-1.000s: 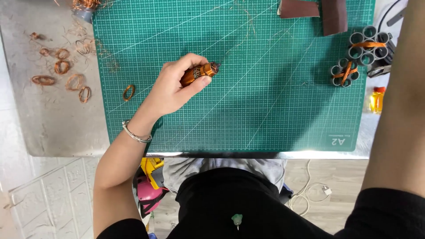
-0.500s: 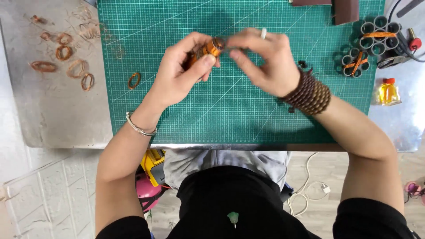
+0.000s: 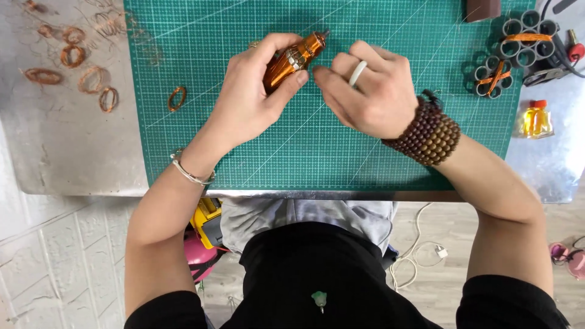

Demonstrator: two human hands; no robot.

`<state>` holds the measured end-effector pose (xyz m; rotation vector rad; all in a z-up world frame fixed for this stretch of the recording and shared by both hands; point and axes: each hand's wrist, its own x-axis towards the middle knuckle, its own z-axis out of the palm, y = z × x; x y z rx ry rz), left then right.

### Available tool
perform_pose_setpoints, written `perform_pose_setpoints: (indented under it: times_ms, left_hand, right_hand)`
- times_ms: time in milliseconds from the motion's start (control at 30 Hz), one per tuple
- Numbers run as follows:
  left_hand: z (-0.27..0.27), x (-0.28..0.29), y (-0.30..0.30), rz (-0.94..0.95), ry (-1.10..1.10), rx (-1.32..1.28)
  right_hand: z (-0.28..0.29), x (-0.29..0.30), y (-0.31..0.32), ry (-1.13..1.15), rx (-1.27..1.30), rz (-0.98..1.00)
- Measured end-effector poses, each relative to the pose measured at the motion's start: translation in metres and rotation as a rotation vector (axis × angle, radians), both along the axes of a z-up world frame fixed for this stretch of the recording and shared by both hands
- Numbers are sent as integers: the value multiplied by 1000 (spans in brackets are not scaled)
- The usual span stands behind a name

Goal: Assembling and inspecting a copper-wound electrical component on a workbench using a probe tool and smartphone for reference.

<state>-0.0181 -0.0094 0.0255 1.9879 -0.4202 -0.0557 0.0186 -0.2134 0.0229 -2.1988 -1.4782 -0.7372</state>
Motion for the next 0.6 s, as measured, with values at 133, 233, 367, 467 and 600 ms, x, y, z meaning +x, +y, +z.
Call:
perform_pose_setpoints:
  times_ms: [133, 233, 367, 467, 600]
  left_hand:
    - [-11, -3, -3, -9, -243, 290]
    - [-19, -5, -7, 29, -385, 542]
    - [-22, -10, -11, -16, -425, 594]
    - [-25, -14, -16, 4, -547, 665]
    - [-20, -17, -15, 26, -679, 675]
  right_hand:
    - [10, 6, -5, -237, -261, 35]
    - [13, 11, -5, -321, -290, 56]
    - [10, 14, -10, -153, -268, 126]
    - [11, 14, -13, -69, -246, 149]
    - [5, 19, -16, 76, -154, 189]
